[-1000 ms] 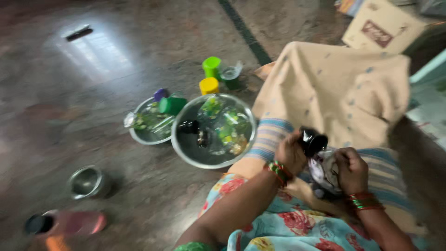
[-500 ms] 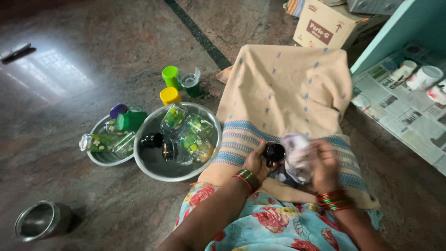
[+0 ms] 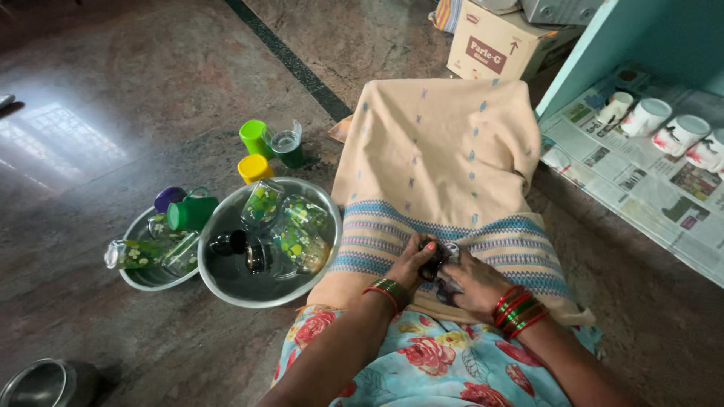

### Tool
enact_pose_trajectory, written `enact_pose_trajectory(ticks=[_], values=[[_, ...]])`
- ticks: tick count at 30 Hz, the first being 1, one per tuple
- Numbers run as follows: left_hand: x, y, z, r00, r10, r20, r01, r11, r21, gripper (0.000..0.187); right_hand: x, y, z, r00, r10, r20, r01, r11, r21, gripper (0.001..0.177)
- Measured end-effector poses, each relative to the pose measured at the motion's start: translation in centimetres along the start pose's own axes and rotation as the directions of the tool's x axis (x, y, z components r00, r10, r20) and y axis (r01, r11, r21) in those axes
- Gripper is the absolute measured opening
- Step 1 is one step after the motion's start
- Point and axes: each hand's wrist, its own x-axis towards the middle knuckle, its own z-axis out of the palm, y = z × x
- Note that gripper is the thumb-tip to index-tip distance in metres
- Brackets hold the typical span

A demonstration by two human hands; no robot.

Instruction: The person sits on the floor and wipes several small cups and mugs with a cloth, then places them on a nearby shelf. The person handles each item one at a time, rotating and wiping the exterior surfaces.

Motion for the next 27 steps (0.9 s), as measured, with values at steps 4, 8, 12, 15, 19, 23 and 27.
enact_pose_trajectory(ticks=[4, 8, 12, 15, 19, 23, 27], values=[[-0.1, 0.8, 0.2, 0.998, 0.049, -0.041, -0.046, 0.997, 0.06, 0.03, 0.4, -1.4, 0.9, 0.981, 0.173, -0.083, -0.174, 0.985, -0.009, 0.055], [-0.1, 0.8, 0.4, 0.994, 0.053, -0.091, -0.04, 0.989, 0.144, 0.032, 1.8, -0.8, 2.1, 0.972, 0.227, -0.051, -0.229, 0.973, -0.037, 0.037], [-0.3, 1.1, 0.5, 0.997, 0.074, -0.013, -0.073, 0.994, 0.078, 0.033, 1.9, 2.3, 1.8, 0.974, -0.204, -0.098, 0.223, 0.939, 0.261, 0.041], [-0.4, 1.0, 0.5, 0.997, 0.076, 0.012, -0.077, 0.995, 0.056, 0.033, 1.1, 2.8, 3.1, 0.923, -0.236, -0.305, 0.332, 0.888, 0.318, 0.053], [-0.8, 1.1, 0.7, 0.996, 0.029, -0.09, -0.022, 0.997, 0.072, 0.035, 1.9, 1.7, 4.5, 0.969, -0.018, -0.248, 0.076, 0.972, 0.225, 0.046], [-0.4, 1.3, 0.9, 0.996, 0.064, -0.057, -0.062, 0.997, 0.04, 0.034, 3.4, 2.4, 4.3, 0.988, -0.116, -0.103, 0.153, 0.838, 0.523, 0.022], [-0.4, 0.7, 0.7, 1.0, 0.026, 0.017, -0.025, 0.998, -0.06, 0.039, 2.9, 3.6, 5.6, 0.956, -0.014, -0.292, 0.256, 0.519, 0.816, 0.031]])
